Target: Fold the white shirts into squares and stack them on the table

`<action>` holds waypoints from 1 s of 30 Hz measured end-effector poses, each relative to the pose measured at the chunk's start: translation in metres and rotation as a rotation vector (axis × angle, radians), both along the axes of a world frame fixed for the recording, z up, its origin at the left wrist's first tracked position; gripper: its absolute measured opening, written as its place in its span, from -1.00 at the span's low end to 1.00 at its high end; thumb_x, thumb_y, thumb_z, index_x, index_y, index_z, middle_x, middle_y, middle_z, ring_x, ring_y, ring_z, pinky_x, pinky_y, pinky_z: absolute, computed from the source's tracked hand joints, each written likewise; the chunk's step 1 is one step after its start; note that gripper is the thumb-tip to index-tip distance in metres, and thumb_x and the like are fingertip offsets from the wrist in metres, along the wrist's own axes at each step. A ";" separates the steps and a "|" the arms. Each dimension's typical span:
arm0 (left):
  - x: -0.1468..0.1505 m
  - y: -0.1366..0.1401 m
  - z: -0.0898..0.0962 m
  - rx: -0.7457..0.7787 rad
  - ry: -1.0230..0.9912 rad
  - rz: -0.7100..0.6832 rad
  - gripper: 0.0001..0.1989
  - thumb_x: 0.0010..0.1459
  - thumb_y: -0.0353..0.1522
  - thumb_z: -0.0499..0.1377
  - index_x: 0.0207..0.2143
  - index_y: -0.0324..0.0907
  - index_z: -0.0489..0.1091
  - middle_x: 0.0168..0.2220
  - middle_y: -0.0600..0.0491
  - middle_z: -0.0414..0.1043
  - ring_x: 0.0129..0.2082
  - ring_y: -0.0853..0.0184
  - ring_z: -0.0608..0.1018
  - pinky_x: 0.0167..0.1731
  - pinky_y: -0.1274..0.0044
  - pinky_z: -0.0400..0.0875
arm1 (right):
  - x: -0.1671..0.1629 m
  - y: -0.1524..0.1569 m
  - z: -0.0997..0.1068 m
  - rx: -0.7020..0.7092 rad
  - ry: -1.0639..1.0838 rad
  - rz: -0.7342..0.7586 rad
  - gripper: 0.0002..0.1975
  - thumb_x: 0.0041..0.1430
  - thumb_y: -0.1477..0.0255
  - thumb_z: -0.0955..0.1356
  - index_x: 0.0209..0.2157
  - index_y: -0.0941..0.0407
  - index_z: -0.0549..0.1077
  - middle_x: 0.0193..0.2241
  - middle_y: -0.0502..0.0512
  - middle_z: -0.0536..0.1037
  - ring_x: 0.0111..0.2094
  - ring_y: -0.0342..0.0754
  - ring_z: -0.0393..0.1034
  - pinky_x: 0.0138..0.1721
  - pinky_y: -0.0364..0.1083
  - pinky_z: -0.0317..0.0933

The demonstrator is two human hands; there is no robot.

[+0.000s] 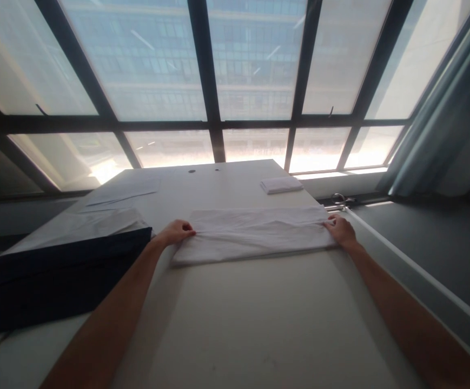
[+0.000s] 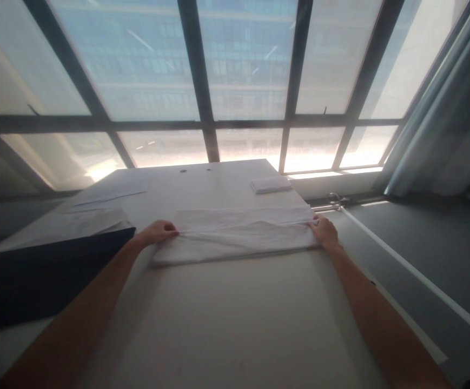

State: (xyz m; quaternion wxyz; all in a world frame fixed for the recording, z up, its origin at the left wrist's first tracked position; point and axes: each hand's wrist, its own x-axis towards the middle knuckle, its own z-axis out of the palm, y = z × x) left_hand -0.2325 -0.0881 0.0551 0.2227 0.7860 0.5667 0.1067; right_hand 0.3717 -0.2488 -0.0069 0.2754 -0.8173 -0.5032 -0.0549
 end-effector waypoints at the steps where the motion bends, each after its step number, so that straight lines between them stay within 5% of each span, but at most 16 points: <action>1: 0.000 -0.001 0.002 0.006 0.057 0.017 -0.65 -0.14 -0.04 0.27 -0.48 -0.15 0.50 -0.42 -0.01 0.56 -0.32 0.17 0.56 -0.29 0.48 0.41 | -0.005 -0.002 0.003 0.017 -0.069 -0.010 -0.65 0.12 0.27 0.40 -0.10 0.16 0.51 -0.24 0.31 0.57 -0.17 0.22 0.44 -0.18 0.07 0.29; 4: 0.007 -0.012 0.011 0.047 0.291 0.124 -0.68 -0.08 -0.10 0.29 -0.41 -0.17 0.48 -0.32 -0.06 0.56 -0.24 0.11 0.57 -0.23 0.45 0.42 | -0.034 -0.003 0.013 0.146 -0.227 0.072 -0.60 0.22 0.28 0.32 0.02 0.19 0.46 0.00 0.41 0.48 0.05 0.30 0.32 -0.01 0.18 0.24; 7: 0.033 -0.035 0.019 0.268 0.419 0.193 -0.61 0.01 -0.16 0.29 -0.17 -0.21 0.47 -0.10 -0.19 0.51 -0.02 -0.03 0.50 -0.07 0.31 0.40 | -0.087 0.002 0.018 0.191 -0.213 0.321 -0.57 0.34 0.28 0.20 0.11 0.18 0.41 0.13 0.34 0.41 0.18 0.19 0.24 0.16 0.14 0.15; 10: 0.079 -0.067 0.013 0.493 0.212 -0.069 -0.66 0.25 -0.29 0.12 0.06 -0.17 0.38 0.10 -0.16 0.41 0.14 0.09 0.42 0.13 0.28 0.28 | -0.158 0.008 0.015 0.041 -0.219 0.562 -0.49 0.40 0.26 0.12 0.23 0.20 0.32 0.29 0.31 0.26 0.33 0.12 0.03 0.28 0.12 -0.02; 15: 0.146 -0.104 -0.024 0.348 0.108 -0.451 -0.49 0.38 -0.33 -0.12 0.34 -0.18 0.11 0.38 -0.05 0.08 0.38 0.23 0.11 0.32 0.26 -0.02 | -0.241 0.005 0.007 -0.215 -0.295 0.844 -0.39 0.42 0.18 0.09 0.37 0.17 0.10 0.39 0.25 0.03 0.41 0.13 -0.19 0.33 0.25 -0.24; 19: 0.153 -0.114 -0.039 0.283 0.173 -0.482 -0.43 0.41 -0.29 -0.19 0.41 -0.23 -0.08 0.44 -0.05 -0.15 0.43 0.18 -0.07 0.34 0.17 -0.16 | -0.251 0.000 0.008 -0.218 -0.302 0.939 -0.32 0.42 0.12 0.08 0.41 0.19 -0.04 0.39 0.27 -0.01 0.41 0.11 -0.18 0.35 0.22 -0.27; 23: 0.141 -0.116 -0.039 0.271 0.188 -0.425 -0.41 0.44 -0.16 -0.24 0.42 -0.21 -0.08 0.44 -0.08 -0.16 0.43 0.17 -0.09 0.34 0.18 -0.21 | -0.243 -0.005 0.012 -0.189 -0.294 1.068 -0.34 0.42 0.10 0.11 0.41 0.11 -0.02 0.40 0.22 -0.03 0.40 0.11 -0.17 0.35 0.22 -0.26; 30: 0.084 -0.117 -0.047 0.277 0.262 -0.263 -0.35 0.42 -0.04 -0.24 0.42 -0.16 -0.06 0.43 -0.09 -0.17 0.43 0.15 -0.10 0.34 0.20 -0.22 | -0.223 -0.019 0.013 -0.198 -0.229 1.129 -0.42 0.42 0.11 0.14 0.38 -0.03 0.09 0.39 0.12 0.00 0.40 0.07 -0.14 0.36 0.18 -0.25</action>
